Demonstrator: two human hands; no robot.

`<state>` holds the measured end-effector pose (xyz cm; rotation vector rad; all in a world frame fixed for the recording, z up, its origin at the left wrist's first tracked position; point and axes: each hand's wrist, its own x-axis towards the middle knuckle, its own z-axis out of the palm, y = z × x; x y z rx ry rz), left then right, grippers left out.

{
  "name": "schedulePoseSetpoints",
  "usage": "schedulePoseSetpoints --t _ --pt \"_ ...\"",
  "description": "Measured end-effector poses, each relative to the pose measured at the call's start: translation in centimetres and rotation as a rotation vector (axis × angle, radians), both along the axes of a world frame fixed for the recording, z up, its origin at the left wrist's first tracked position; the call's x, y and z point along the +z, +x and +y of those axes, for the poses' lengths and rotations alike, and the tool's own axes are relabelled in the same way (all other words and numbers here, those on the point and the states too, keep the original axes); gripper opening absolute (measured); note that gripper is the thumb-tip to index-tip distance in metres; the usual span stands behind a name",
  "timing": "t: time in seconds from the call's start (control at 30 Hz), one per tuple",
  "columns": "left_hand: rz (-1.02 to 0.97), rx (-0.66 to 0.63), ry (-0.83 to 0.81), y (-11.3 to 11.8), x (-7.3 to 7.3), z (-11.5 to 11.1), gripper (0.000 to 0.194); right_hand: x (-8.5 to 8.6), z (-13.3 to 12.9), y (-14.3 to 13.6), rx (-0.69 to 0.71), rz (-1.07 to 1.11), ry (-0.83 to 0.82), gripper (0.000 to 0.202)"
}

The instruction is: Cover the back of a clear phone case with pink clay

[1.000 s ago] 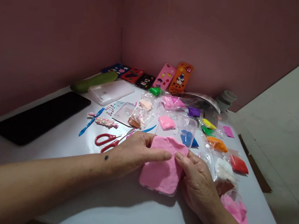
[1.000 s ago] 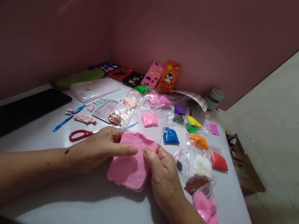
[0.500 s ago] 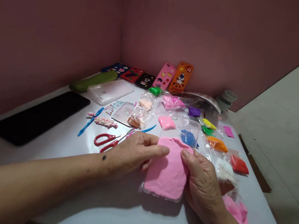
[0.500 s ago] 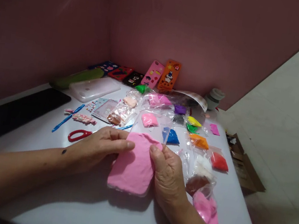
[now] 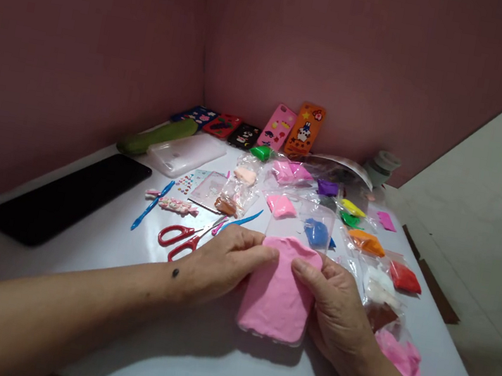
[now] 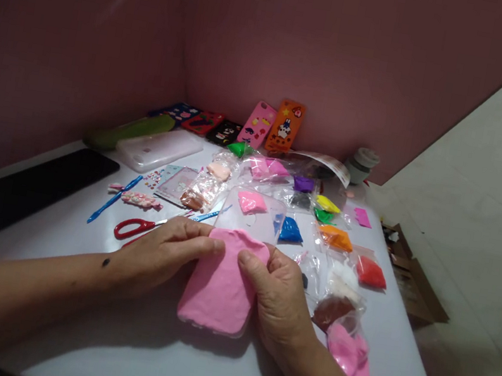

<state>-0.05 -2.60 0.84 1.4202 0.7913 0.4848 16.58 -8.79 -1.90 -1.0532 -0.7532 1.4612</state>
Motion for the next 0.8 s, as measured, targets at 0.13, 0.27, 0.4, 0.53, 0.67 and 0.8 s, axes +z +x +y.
schedulePoseSetpoints --t 0.13,0.27,0.4,0.53,0.67,0.8 --pt "0.006 0.005 0.0 -0.14 -0.36 0.38 0.018 -0.02 0.09 -0.03 0.001 0.021 -0.006 0.021" --pt "-0.004 0.023 -0.047 0.06 -0.78 0.3 0.014 0.14 0.1 -0.23 0.006 0.04 -0.019 0.021" --pt "-0.046 0.001 -0.06 0.28 -0.62 -0.05 0.019 0.43 0.14 -0.38 0.013 0.014 -0.029 0.025" --pt "-0.036 0.023 -0.038 0.13 -0.47 0.09 0.027 0.53 0.13 -0.36 0.026 0.016 -0.023 0.023" --pt "-0.065 0.055 -0.083 0.01 -0.59 0.48 0.014 0.46 0.12 -0.3 0.004 0.01 -0.04 0.025" --pt "-0.026 0.096 -0.045 0.09 -0.59 0.52 0.012 0.36 0.13 -0.22 0.037 0.005 -0.02 0.024"
